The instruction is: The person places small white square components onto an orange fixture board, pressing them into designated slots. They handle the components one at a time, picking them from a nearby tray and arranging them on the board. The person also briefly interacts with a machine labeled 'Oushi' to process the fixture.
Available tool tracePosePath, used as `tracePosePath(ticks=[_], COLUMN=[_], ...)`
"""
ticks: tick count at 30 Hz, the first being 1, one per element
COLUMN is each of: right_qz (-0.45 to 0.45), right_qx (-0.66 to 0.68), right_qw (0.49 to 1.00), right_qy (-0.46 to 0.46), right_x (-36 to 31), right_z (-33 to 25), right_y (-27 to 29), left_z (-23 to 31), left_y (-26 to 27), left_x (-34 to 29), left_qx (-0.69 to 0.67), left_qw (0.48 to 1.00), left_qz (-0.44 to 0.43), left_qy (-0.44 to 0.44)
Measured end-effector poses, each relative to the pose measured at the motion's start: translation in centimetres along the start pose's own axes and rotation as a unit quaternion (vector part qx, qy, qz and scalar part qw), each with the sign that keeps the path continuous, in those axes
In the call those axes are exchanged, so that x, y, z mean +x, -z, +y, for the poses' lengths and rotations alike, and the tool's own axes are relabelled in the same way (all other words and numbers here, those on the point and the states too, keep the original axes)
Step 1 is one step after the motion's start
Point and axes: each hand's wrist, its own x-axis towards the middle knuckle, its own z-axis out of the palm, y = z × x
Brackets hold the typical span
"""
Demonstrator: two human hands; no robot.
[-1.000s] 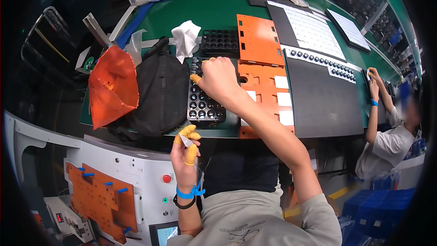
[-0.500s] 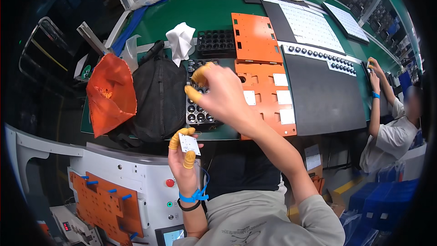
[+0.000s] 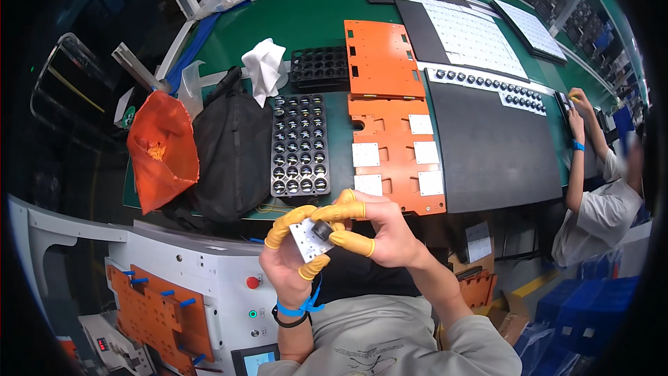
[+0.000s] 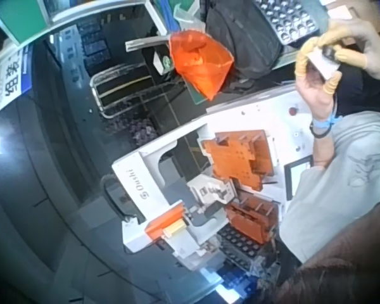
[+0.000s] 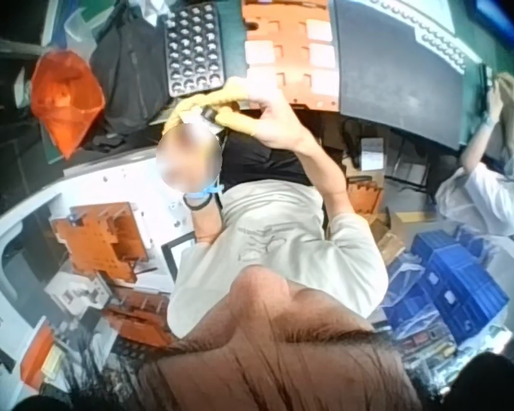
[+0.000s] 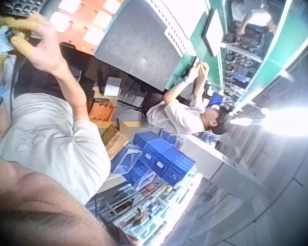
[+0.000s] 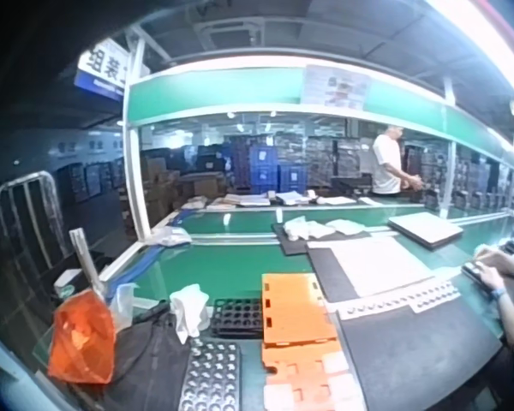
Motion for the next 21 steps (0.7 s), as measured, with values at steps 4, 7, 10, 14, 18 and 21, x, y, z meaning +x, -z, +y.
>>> tracePosePath(ticks=[4,7,10,14,18,21], right_qz=[0.009,0.018,0.025,0.041,0.050,0.051], right_qx=[0.014,0.002,-0.026,-0.087,-0.125,-0.128], right_qw=[0.999,0.998,0.993,0.982,0.974,0.972], right_qy=[0.029,0.067,0.109,0.164,0.184,0.189], right_x=[-0.7,-1.3,-1.4,-1.5,-1.8,-2.0], right_z=[0.6,1.1,1.5,2.0,2.4,2.5], right_y=[0.7,0.9,1.2,1.6,2.0,2.2], left_z=[-0.2,-0.6,-0.8,-0.7,-0.5,-0.7], left_y=[-0.9,-1.1,-1.2,-1.3,-1.2,-1.1], left_x=[-0.5,-0.8,-0.9,-0.8,-0.8,-0.7], left_qx=[0.029,0.031,0.036,0.084,0.112,0.116], left_qw=[1.000,1.000,0.999,0.996,0.991,0.990], left_qz=[-0.003,-0.003,0.005,-0.011,-0.035,-0.044], left_qy=[0.001,0.002,0.012,0.027,0.058,0.071])
